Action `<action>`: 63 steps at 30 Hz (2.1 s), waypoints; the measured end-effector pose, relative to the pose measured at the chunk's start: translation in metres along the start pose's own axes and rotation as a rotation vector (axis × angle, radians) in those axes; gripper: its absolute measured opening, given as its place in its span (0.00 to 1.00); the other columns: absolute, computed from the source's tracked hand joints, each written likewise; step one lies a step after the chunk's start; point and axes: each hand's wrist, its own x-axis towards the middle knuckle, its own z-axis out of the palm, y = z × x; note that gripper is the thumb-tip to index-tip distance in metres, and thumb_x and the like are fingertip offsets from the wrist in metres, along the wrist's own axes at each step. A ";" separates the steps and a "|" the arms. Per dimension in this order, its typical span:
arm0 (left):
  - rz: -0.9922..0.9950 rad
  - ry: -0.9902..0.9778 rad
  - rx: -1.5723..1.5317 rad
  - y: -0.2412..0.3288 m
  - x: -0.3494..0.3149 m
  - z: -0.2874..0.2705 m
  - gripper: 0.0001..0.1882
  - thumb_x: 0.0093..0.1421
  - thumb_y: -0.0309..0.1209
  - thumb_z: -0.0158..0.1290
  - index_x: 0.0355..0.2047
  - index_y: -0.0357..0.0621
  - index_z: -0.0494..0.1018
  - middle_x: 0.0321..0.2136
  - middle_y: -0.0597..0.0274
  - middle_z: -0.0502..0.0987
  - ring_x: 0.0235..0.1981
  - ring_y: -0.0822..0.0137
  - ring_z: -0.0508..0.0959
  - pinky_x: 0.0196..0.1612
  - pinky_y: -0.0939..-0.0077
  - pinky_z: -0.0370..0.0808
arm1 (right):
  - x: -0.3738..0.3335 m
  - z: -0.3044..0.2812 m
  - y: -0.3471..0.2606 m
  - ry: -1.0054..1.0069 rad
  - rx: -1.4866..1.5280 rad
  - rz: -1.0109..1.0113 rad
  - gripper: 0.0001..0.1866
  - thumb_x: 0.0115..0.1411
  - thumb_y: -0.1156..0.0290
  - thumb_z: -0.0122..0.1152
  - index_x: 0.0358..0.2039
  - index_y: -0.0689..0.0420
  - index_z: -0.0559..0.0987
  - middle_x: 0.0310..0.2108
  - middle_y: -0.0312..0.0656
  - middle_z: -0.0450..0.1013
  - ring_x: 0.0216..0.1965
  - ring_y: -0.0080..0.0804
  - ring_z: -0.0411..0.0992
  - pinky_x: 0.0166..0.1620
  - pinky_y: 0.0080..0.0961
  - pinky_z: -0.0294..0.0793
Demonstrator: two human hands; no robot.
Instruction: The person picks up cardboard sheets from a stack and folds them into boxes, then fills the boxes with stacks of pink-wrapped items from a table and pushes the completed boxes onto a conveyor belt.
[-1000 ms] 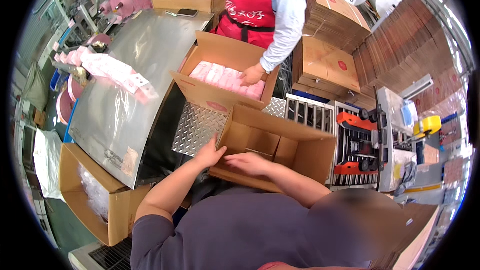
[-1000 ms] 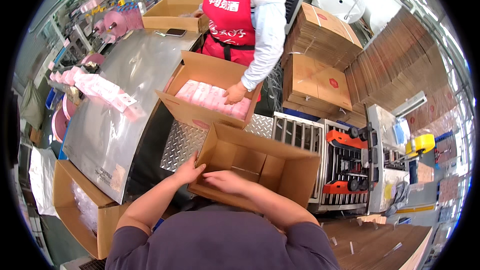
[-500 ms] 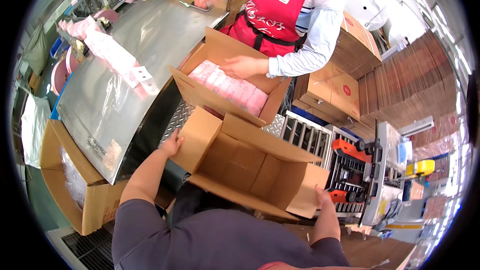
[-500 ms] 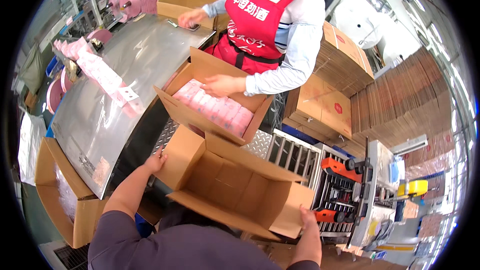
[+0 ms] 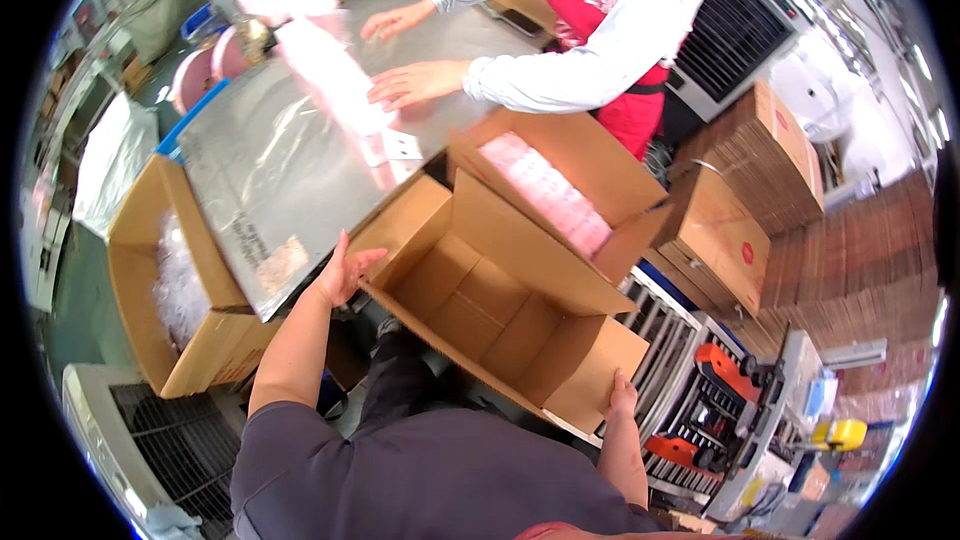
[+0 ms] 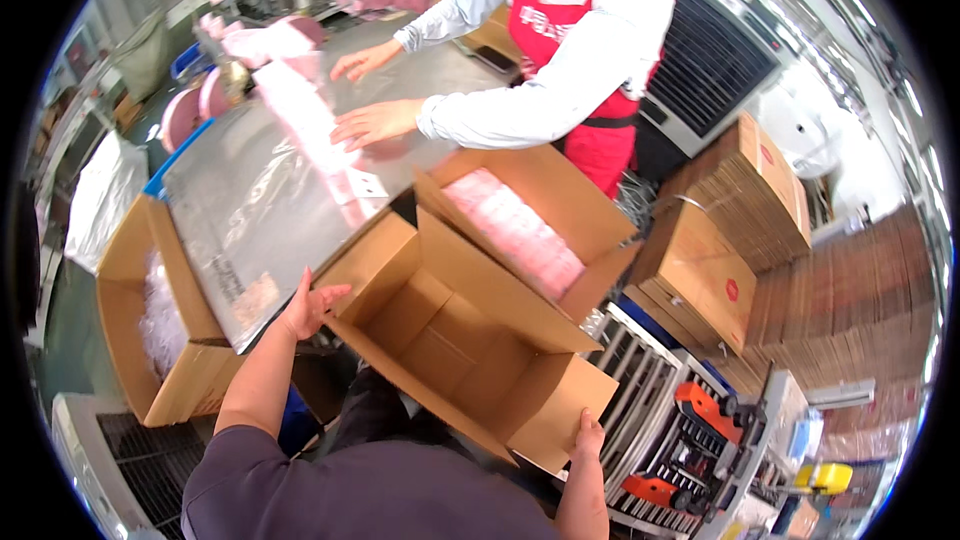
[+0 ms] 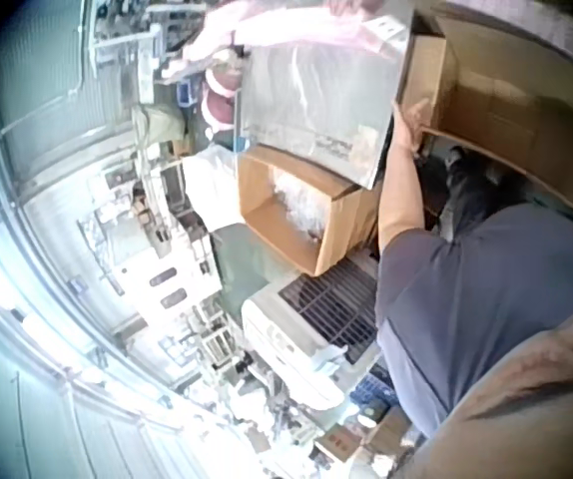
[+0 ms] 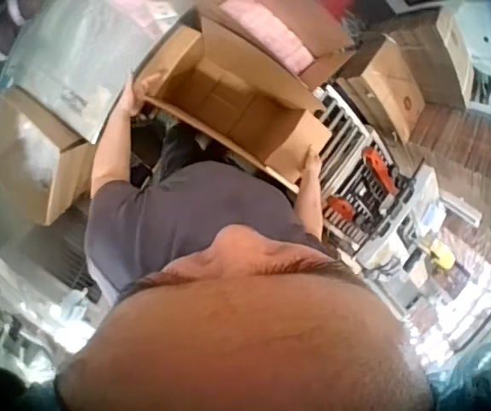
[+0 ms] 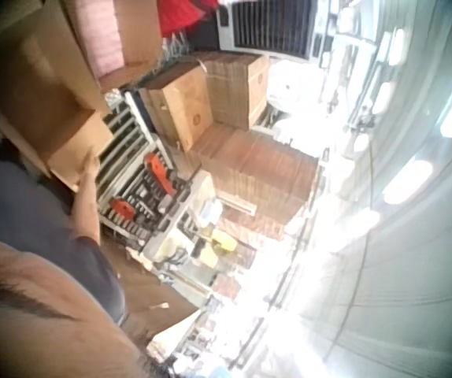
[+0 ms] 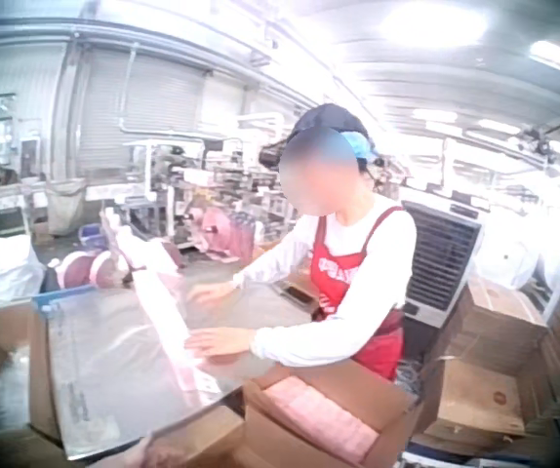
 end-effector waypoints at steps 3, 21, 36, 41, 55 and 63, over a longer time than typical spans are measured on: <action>0.197 0.221 0.481 -0.007 -0.008 -0.036 0.35 0.68 0.60 0.34 0.51 0.44 0.77 0.55 0.62 0.74 0.57 0.64 0.68 0.62 0.60 0.60 | 0.016 0.046 0.023 0.115 -0.309 -0.283 0.25 0.66 0.55 0.58 0.49 0.66 0.73 0.46 0.47 0.76 0.47 0.45 0.75 0.48 0.40 0.75; 0.561 0.526 0.800 0.102 -0.097 -0.138 0.27 0.62 0.39 0.57 0.58 0.42 0.68 0.57 0.50 0.71 0.58 0.50 0.71 0.58 0.61 0.69 | 0.024 0.168 -0.012 -0.629 -2.670 -0.364 0.23 0.58 0.55 0.60 0.54 0.47 0.77 0.51 0.39 0.76 0.53 0.37 0.73 0.49 0.46 0.73; -0.361 1.225 0.848 -0.023 -0.176 -0.421 0.27 0.54 0.36 0.64 0.54 0.51 0.71 0.52 0.44 0.70 0.53 0.46 0.74 0.56 0.59 0.73 | -0.091 0.234 -0.098 -0.368 -2.001 -0.205 0.22 0.54 0.54 0.62 0.44 0.56 0.82 0.47 0.55 0.76 0.54 0.53 0.71 0.52 0.43 0.72; -0.066 1.194 0.602 -0.021 -0.211 -0.436 0.17 0.56 0.33 0.63 0.44 0.44 0.74 0.35 0.56 0.78 0.36 0.59 0.80 0.42 0.67 0.78 | 0.033 0.193 -0.027 -0.562 -2.465 0.033 0.26 0.57 0.48 0.58 0.51 0.48 0.80 0.52 0.43 0.76 0.57 0.41 0.72 0.53 0.41 0.73; 0.495 0.968 -0.613 -0.022 -0.291 -0.356 0.08 0.62 0.28 0.57 0.40 0.49 0.71 0.39 0.70 0.76 0.41 0.65 0.79 0.44 0.73 0.78 | 0.111 0.158 0.017 -0.612 -2.665 -0.237 0.21 0.64 0.50 0.49 0.53 0.41 0.80 0.53 0.33 0.77 0.56 0.35 0.74 0.50 0.48 0.75; 0.345 0.950 -0.460 -0.030 -0.298 -0.341 0.06 0.63 0.32 0.58 0.38 0.56 0.72 0.38 0.73 0.76 0.40 0.66 0.79 0.43 0.72 0.75 | 0.057 0.187 0.000 -0.565 -2.642 -0.397 0.21 0.65 0.51 0.49 0.52 0.42 0.80 0.51 0.34 0.78 0.52 0.36 0.77 0.46 0.47 0.77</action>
